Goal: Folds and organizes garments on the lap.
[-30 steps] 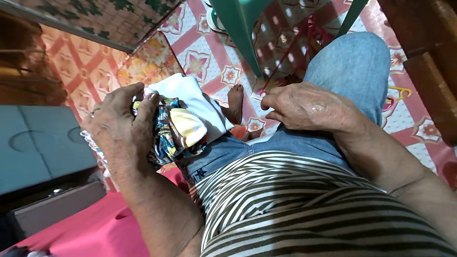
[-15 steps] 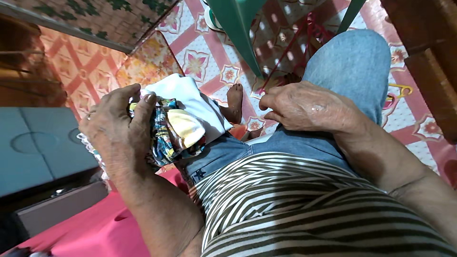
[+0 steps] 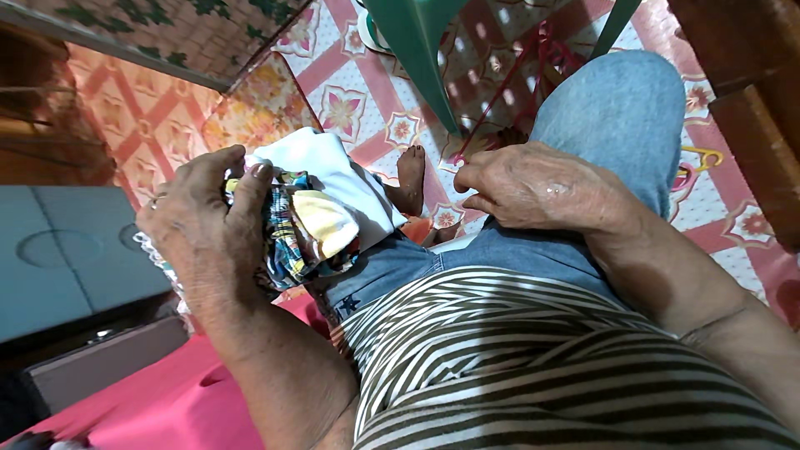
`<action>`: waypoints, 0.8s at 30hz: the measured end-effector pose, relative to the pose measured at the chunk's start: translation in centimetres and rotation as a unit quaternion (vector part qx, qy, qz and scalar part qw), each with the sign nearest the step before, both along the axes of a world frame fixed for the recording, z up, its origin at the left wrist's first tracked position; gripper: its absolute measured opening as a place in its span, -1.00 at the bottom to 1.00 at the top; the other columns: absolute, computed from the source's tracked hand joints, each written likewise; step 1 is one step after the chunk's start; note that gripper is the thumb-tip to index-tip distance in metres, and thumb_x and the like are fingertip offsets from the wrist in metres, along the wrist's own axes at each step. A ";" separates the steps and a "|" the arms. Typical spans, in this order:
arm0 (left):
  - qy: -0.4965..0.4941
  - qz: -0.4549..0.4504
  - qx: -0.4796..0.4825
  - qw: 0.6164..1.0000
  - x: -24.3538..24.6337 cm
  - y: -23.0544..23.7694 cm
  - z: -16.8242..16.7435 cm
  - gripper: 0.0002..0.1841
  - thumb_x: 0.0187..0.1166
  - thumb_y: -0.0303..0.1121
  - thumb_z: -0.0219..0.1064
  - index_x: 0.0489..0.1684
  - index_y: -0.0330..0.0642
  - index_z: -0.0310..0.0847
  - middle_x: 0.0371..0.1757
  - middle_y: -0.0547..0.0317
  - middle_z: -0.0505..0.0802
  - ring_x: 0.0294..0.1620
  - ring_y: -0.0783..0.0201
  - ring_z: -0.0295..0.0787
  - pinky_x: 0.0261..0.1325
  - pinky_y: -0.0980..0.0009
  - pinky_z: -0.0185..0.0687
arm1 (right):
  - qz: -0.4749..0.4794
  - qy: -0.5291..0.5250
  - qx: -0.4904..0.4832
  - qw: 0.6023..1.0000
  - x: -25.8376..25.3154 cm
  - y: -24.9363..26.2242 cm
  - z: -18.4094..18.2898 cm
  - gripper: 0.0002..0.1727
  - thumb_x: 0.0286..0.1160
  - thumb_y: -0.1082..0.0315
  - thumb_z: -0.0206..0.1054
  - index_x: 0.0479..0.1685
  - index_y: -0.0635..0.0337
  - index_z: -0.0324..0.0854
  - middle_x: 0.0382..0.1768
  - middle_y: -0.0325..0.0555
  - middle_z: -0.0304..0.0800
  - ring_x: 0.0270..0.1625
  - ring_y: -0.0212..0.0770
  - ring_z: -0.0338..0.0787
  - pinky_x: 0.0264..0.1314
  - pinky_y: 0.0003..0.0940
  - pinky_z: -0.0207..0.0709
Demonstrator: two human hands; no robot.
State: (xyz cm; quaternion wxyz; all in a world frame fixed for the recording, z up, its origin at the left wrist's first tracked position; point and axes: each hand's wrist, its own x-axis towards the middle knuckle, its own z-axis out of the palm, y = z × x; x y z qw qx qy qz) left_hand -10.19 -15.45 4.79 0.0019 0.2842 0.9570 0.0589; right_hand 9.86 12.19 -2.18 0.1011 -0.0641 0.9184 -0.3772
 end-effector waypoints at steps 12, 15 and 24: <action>-0.002 0.004 0.003 1.000 0.0 0.1 0.0 -0.34 0.72 0.23 -0.03 0.49 -0.08 0.57 0.40 -0.19 0.71 0.46 -0.24 0.57 0.43 -0.42 0.20 | 0.002 0.004 -0.001 1.000 0.1 0.1 0.1 -0.73 0.72 0.21 0.22 0.05 0.18 0.74 -0.16 0.02 0.78 -0.07 0.04 0.80 -0.08 0.04 0.57; -0.004 0.006 0.002 1.000 0.0 0.0 0.0 -0.33 0.72 0.24 -0.04 0.51 -0.08 0.56 0.43 -0.19 0.69 0.50 -0.23 0.54 0.46 -0.42 0.16 | 0.000 0.016 -0.003 1.000 0.2 0.0 0.0 -0.74 0.71 0.22 0.23 0.04 0.19 0.74 -0.16 0.03 0.78 -0.08 0.04 0.81 -0.09 0.03 0.58; 0.002 -0.001 0.001 1.000 0.0 0.1 0.0 -0.35 0.73 0.23 -0.03 0.48 -0.09 0.57 0.42 -0.20 0.70 0.49 -0.25 0.55 0.45 -0.42 0.18 | 0.001 0.015 -0.005 1.000 0.2 0.1 0.2 -0.71 0.74 0.22 0.20 0.07 0.20 0.74 -0.12 0.05 0.78 -0.04 0.05 0.81 -0.07 0.04 0.59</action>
